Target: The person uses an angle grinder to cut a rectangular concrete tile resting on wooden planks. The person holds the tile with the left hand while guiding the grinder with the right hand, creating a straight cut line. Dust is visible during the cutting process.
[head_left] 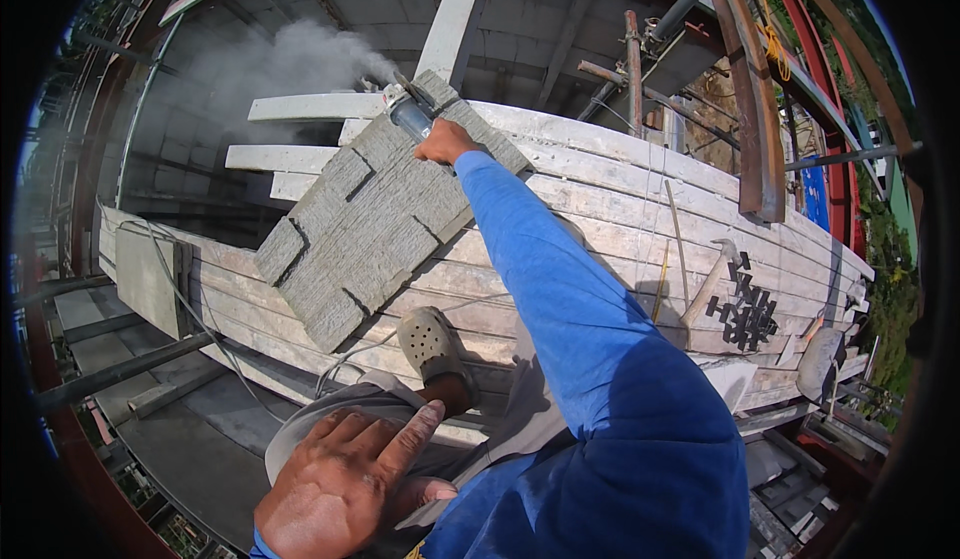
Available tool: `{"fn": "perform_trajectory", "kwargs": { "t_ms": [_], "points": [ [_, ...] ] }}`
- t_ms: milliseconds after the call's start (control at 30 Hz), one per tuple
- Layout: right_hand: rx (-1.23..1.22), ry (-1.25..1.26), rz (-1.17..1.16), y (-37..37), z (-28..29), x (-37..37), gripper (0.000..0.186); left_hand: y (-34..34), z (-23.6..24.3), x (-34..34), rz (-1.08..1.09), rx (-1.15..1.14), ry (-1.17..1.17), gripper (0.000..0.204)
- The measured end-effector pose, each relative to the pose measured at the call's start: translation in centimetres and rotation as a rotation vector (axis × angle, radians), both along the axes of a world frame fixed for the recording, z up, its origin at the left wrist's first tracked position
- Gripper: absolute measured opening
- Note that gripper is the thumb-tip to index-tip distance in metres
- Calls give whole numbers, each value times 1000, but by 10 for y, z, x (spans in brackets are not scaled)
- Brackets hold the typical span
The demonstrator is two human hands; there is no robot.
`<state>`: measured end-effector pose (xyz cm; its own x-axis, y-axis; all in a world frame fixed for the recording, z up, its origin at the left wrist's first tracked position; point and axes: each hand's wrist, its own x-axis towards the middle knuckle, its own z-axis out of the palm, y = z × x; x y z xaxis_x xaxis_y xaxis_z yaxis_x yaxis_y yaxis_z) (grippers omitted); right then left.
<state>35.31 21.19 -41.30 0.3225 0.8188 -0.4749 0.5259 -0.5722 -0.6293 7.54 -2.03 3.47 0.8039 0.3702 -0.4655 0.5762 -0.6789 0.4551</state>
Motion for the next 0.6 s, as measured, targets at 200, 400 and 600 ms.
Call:
{"fn": "perform_trajectory", "kwargs": {
  "t_ms": [200, 400, 600],
  "points": [
    [23, 14, -22, -10, 0, 0, 73, -4, 0, 2, -3, 17, -37, 82],
    [38, -8, -22, -19, -3, 1, 73, -6, -1, 4, -6, 31, -48, 82],
    [34, -18, -14, -18, -6, 4, 75, -6, 2, 8, -23, 26, -31, 82]
  ]
}}
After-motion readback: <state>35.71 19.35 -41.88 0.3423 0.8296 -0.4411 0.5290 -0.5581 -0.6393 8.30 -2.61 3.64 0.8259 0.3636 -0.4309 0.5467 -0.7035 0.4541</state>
